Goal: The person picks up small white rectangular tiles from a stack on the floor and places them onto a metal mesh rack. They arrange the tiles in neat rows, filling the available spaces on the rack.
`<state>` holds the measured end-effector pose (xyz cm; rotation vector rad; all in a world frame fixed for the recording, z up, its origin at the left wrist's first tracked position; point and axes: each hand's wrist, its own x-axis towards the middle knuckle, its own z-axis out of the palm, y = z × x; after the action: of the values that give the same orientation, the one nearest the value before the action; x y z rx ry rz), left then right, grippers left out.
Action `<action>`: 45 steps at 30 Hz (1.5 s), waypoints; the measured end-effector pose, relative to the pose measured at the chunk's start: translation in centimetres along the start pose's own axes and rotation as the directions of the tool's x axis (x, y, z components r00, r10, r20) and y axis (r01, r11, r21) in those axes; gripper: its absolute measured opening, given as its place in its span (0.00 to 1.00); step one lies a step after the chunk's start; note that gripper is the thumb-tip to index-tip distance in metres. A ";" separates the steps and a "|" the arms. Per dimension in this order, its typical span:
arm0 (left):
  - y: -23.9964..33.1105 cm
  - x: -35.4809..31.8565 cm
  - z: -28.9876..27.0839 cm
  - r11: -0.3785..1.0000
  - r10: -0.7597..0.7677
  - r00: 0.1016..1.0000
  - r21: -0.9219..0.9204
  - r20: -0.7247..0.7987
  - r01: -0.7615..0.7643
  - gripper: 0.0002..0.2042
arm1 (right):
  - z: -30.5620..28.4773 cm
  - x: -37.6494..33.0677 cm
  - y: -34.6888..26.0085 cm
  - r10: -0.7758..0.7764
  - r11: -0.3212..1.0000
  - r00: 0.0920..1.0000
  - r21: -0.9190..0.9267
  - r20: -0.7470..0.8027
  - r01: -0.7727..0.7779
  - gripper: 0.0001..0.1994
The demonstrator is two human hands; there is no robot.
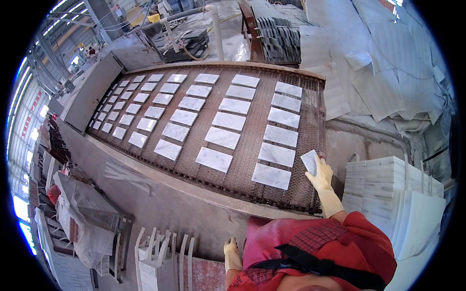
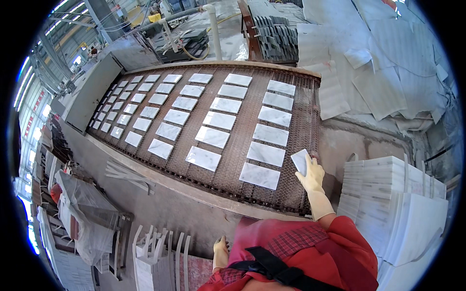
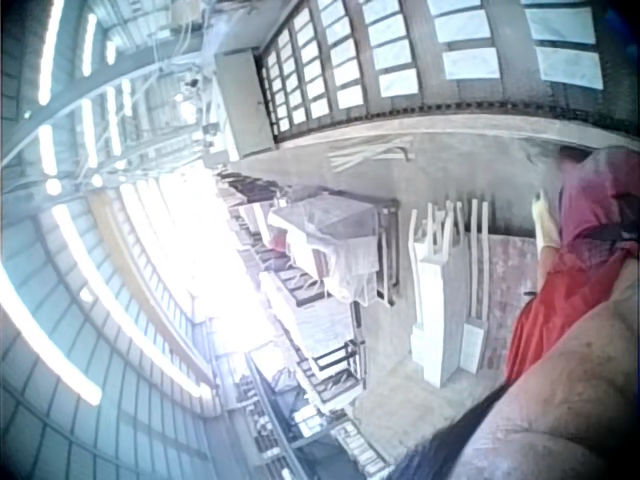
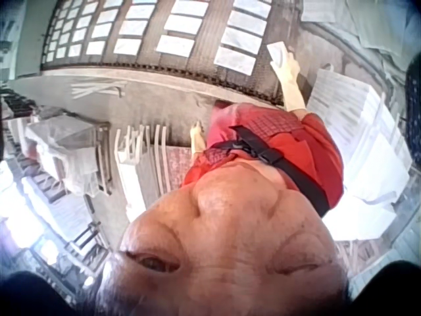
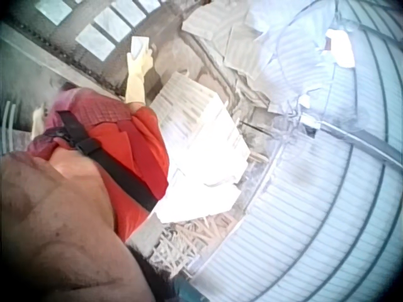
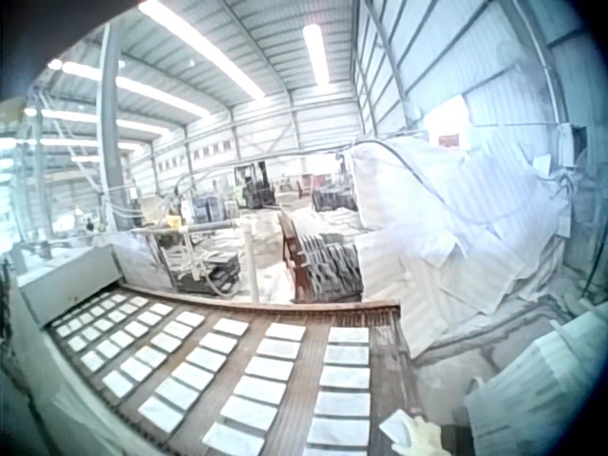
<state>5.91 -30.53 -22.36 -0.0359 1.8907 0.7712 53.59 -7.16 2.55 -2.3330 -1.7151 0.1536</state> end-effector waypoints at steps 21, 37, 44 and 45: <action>-0.1 -0.8 0.6 0.998 0.021 1.000 0.065 0.005 -0.022 0.23 | 0.7 0.0 0.6 -0.021 0.999 0.999 -0.034 -0.031 0.020 0.49; -0.1 -0.9 1.0 0.998 0.026 0.999 0.059 0.027 -0.028 0.21 | 0.6 0.3 0.2 -0.038 0.998 0.999 -0.057 0.003 0.038 0.48; 1.1 -3.3 2.2 0.996 0.037 0.999 0.080 0.029 -0.039 0.20 | 0.4 0.4 0.7 -0.005 0.998 0.999 -0.067 0.035 0.008 0.48; 0.6 -2.5 1.7 0.994 0.019 0.998 0.103 0.058 -0.025 0.22 | 0.5 0.5 0.6 -0.013 0.998 0.999 -0.060 0.035 0.015 0.48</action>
<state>8.23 -29.88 -20.40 0.0709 1.8773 0.6809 54.20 -6.83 1.97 -2.3737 -1.7759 0.1419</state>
